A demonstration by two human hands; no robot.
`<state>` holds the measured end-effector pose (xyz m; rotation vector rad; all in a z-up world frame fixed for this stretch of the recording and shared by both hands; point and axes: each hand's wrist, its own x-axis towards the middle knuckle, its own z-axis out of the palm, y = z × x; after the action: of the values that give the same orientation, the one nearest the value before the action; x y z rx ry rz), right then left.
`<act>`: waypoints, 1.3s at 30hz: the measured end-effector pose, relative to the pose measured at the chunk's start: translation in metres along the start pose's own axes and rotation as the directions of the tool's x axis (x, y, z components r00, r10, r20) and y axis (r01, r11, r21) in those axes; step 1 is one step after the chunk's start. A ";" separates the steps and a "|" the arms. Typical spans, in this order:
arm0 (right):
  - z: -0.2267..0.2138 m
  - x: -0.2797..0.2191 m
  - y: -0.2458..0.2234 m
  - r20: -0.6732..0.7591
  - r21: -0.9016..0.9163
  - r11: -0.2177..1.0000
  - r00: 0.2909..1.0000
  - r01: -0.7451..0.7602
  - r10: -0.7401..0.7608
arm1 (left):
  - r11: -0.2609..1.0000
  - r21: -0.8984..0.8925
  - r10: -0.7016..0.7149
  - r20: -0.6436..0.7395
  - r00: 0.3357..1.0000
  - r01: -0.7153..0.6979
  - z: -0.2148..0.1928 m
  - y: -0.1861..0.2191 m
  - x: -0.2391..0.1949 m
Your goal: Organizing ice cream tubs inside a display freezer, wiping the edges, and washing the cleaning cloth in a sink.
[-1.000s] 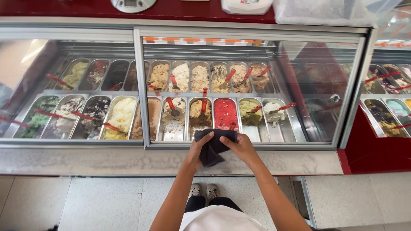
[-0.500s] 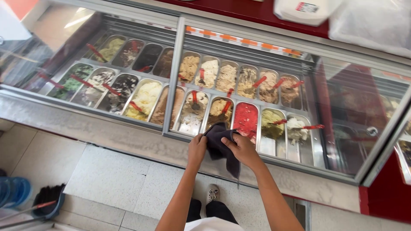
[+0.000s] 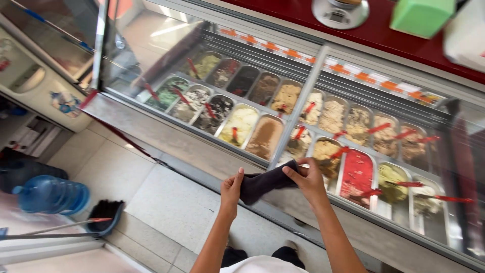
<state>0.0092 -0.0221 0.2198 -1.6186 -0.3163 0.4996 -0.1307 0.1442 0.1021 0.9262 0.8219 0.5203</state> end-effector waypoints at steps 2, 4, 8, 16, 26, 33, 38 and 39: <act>0.041 0.001 0.000 -0.020 -0.004 0.999 0.998 0.052 -0.053 | 0.996 0.076 0.045 -0.069 0.997 -0.040 -0.032 0.034 0.002; 0.079 0.005 0.003 -0.044 -0.014 0.995 0.994 0.100 -0.101 | 0.986 0.153 0.087 -0.132 0.987 -0.067 -0.064 0.054 0.014; 0.143 0.010 0.005 0.057 0.013 0.998 0.997 0.054 -0.054 | 0.992 0.006 0.129 -0.116 0.985 -0.129 -0.111 0.106 0.020; 0.224 0.067 -0.020 0.302 -0.159 0.973 0.947 0.168 -0.114 | 0.886 0.102 0.447 0.081 0.891 -0.453 -0.179 0.162 0.091; 0.320 0.166 -0.004 0.396 -0.631 0.605 0.872 0.485 -0.287 | 0.869 0.089 0.463 0.204 0.862 -0.487 -0.231 0.245 0.200; 0.369 0.177 -0.048 0.364 -0.369 0.800 0.866 0.473 -0.344 | 0.927 -0.140 0.372 0.238 0.897 -0.347 -0.253 0.273 0.226; 0.426 0.158 -0.030 -0.030 0.123 0.945 0.953 0.302 -0.301 | 0.903 -0.159 0.404 -0.008 0.915 -0.400 -0.232 0.302 0.226; 0.446 0.152 -0.032 -0.205 0.039 0.935 0.919 0.352 -0.337 | 0.901 -0.181 0.380 -0.111 0.918 -0.395 -0.228 0.310 0.226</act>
<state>-0.0772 0.4424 0.2064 -1.4832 -0.4199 0.0804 -0.1953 0.5744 0.2011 0.8901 0.6347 0.9735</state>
